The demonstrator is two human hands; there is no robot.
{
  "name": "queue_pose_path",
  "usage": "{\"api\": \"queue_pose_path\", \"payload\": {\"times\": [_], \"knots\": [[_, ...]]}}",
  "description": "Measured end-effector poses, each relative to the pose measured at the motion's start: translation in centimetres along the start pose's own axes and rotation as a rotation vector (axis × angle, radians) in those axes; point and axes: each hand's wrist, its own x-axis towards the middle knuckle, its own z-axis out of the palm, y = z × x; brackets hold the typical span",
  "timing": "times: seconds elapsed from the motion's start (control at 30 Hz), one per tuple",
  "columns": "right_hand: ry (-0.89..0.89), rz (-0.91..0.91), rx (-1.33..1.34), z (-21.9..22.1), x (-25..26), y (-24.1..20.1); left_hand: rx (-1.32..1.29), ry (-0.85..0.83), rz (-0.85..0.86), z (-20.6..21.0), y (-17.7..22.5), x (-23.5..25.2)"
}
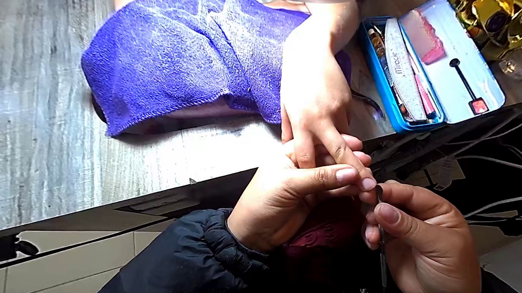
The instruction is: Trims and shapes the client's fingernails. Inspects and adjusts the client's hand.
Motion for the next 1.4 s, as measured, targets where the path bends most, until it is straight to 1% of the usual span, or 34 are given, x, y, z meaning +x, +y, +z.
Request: {"api": "queue_pose_path", "payload": {"times": [0.1, 0.17, 0.3, 0.43, 0.6, 0.73, 0.87, 1.03, 1.13, 1.23, 1.33, 1.4], "knots": [[-0.008, 0.005, 0.006, 0.0, 0.1, -0.1, 0.007, 0.003, 0.007, 0.0, 0.0, 0.0], [-0.010, -0.032, -0.052, -0.1, 0.1, -0.1, 0.002, 0.010, 0.014, 0.1, -0.1, 0.0], [0.019, -0.188, -0.256, -0.2, 0.3, 0.1, 0.018, 0.041, 0.020, 0.4, -0.2, 0.0], [0.050, -0.310, -0.383, -0.5, 0.4, 0.5, 0.039, 0.066, 0.028, 0.6, -0.2, 0.0], [0.058, -0.513, -0.633, -0.5, 0.6, 0.5, 0.062, 0.088, 0.038, 0.9, -0.3, 0.0], [0.073, -0.634, -0.826, -0.8, 0.8, 0.6, 0.089, 0.101, 0.040, 1.0, -0.3, 0.0], [0.087, -0.728, -0.966, -0.9, 1.0, 0.7, 0.102, 0.124, 0.043, 1.1, -0.3, 0.0], [0.093, -0.787, -1.086, -0.9, 1.1, 0.6, 0.116, 0.150, 0.053, 1.0, -0.4, 0.0], [0.082, -0.796, -1.102, -1.1, 1.2, 0.6, 0.127, 0.164, 0.052, 1.0, -0.5, 0.0], [0.037, -0.777, -1.048, -1.6, 1.4, 0.7, 0.123, 0.173, 0.047, 1.1, -0.5, 0.0], [-0.098, -0.699, -0.906, -2.7, 2.1, 0.0, 0.092, 0.165, 0.004, 1.1, -0.1, -0.1], [-0.151, -0.621, -0.773, -3.6, 3.0, -0.6, 0.058, 0.150, -0.022, 0.9, 0.3, -0.3]]}}
